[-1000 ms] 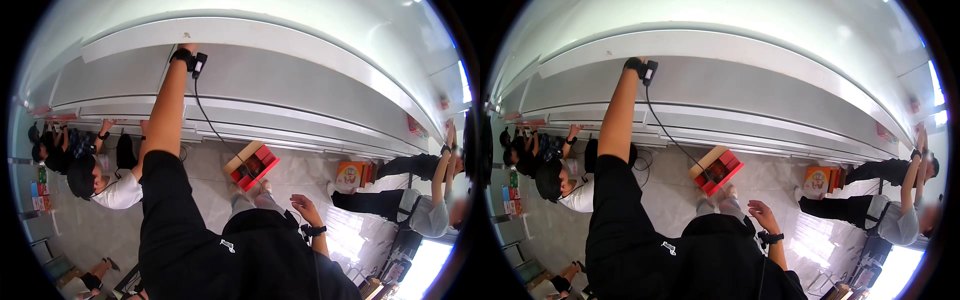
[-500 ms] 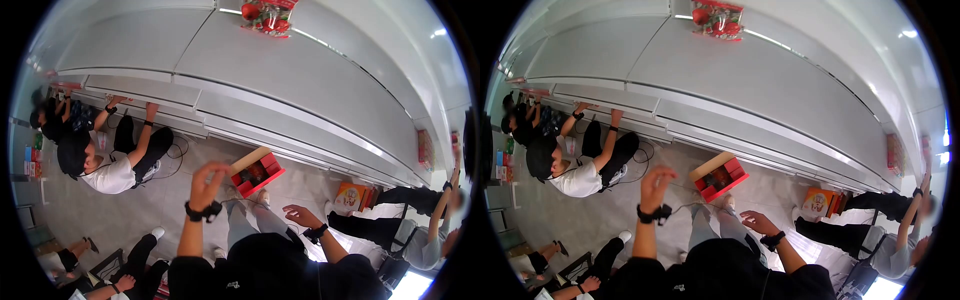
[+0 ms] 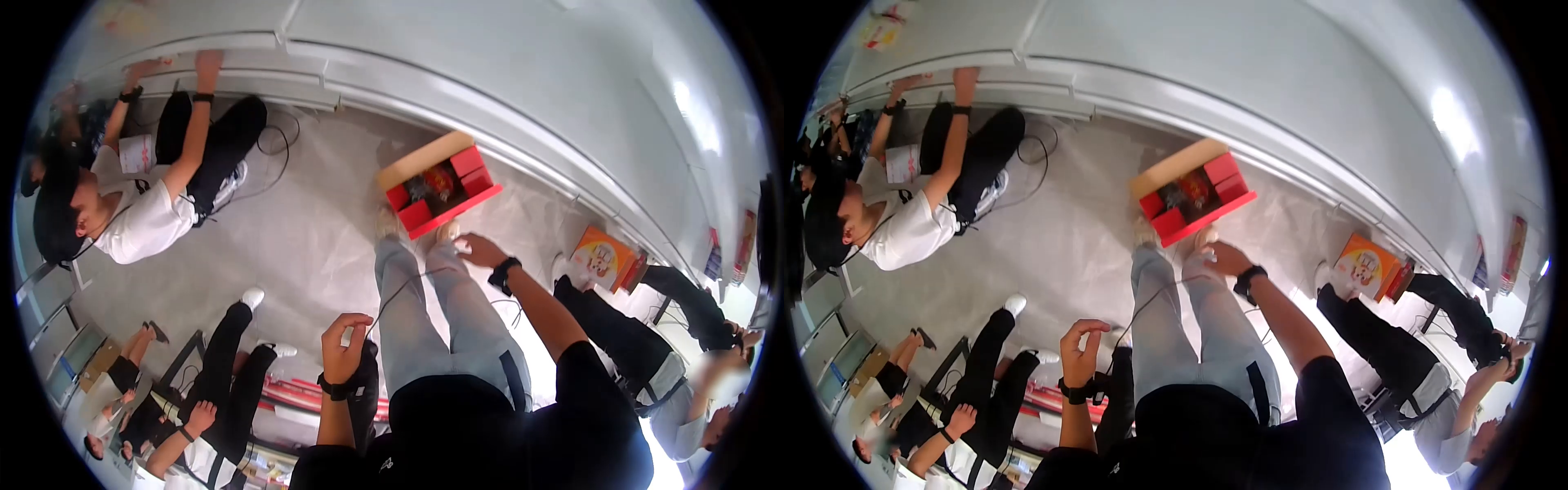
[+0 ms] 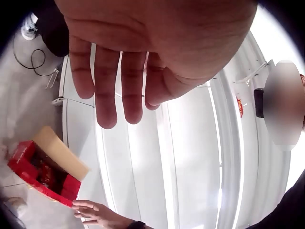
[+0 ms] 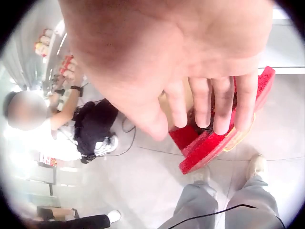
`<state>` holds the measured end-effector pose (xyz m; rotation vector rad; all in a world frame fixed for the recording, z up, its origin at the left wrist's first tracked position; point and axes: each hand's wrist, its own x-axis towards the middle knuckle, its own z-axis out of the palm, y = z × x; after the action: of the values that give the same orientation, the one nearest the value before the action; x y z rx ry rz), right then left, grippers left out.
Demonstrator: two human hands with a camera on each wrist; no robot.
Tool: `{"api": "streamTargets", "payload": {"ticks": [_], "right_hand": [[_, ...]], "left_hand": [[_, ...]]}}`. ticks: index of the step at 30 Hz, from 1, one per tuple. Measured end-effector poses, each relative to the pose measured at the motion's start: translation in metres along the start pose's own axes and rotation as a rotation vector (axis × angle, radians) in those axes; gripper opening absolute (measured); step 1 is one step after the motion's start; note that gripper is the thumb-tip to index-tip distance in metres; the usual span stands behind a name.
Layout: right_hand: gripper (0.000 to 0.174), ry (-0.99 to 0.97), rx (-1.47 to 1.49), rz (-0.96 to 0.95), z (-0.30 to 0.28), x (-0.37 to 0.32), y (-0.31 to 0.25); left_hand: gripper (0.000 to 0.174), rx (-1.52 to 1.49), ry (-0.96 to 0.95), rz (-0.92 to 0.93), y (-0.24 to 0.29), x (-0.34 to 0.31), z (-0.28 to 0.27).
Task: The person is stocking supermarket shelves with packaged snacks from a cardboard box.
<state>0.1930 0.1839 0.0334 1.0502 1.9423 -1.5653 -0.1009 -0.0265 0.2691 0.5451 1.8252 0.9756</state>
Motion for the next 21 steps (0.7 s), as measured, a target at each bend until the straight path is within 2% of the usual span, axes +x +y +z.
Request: {"api": "streamTargets", "payload": {"ticks": [1, 2, 5, 6, 7, 8, 10, 13, 16, 17, 21], "right_hand": [[0.041, 0.023, 0.012, 0.030, 0.003, 0.018, 0.014], [0.042, 0.089, -0.012, -0.041, 0.012, 0.036, 0.038], [0.043, 0.145, 0.053, 0.079, 0.025, 0.085, 0.091], [0.043, 0.177, 0.109, 0.056, 0.024, 0.097, 0.096], [0.041, 0.223, 0.114, 0.024, 0.021, 0.109, 0.098], [0.038, 0.248, 0.067, 0.076, 0.023, 0.125, 0.106], [0.037, 0.369, 0.136, 0.025, 0.018, 0.148, 0.102], [0.039, 0.374, 0.326, 0.001, 0.027, 0.187, 0.119], [0.044, 0.302, 0.405, 0.163, 0.034, 0.227, 0.139], [0.050, 0.321, 0.471, 0.200, 0.039, 0.240, 0.147], [0.036, 0.439, 0.813, 0.510, 0.051, 0.275, 0.158]], "left_hand": [[0.013, 0.049, -0.013, -0.003, -0.002, -0.001, 0.000], [0.014, 0.055, -0.004, -0.023, -0.011, -0.003, 0.000], [0.015, 0.083, 0.020, -0.091, -0.035, -0.017, -0.001], [0.015, 0.071, 0.033, -0.162, -0.043, -0.024, -0.002], [0.015, 0.058, 0.049, -0.160, -0.052, -0.028, -0.004], [0.015, 0.042, 0.066, -0.158, -0.061, -0.033, -0.006], [0.015, 0.004, 0.114, -0.244, -0.077, -0.044, -0.011], [0.014, 0.045, 0.134, -0.326, -0.082, -0.048, -0.012], [0.013, 0.052, 0.137, -0.373, -0.089, -0.054, -0.016], [0.013, 0.075, 0.130, -0.392, -0.095, -0.057, -0.020], [0.014, -0.018, 0.245, -0.500, -0.110, -0.069, -0.029]]}}
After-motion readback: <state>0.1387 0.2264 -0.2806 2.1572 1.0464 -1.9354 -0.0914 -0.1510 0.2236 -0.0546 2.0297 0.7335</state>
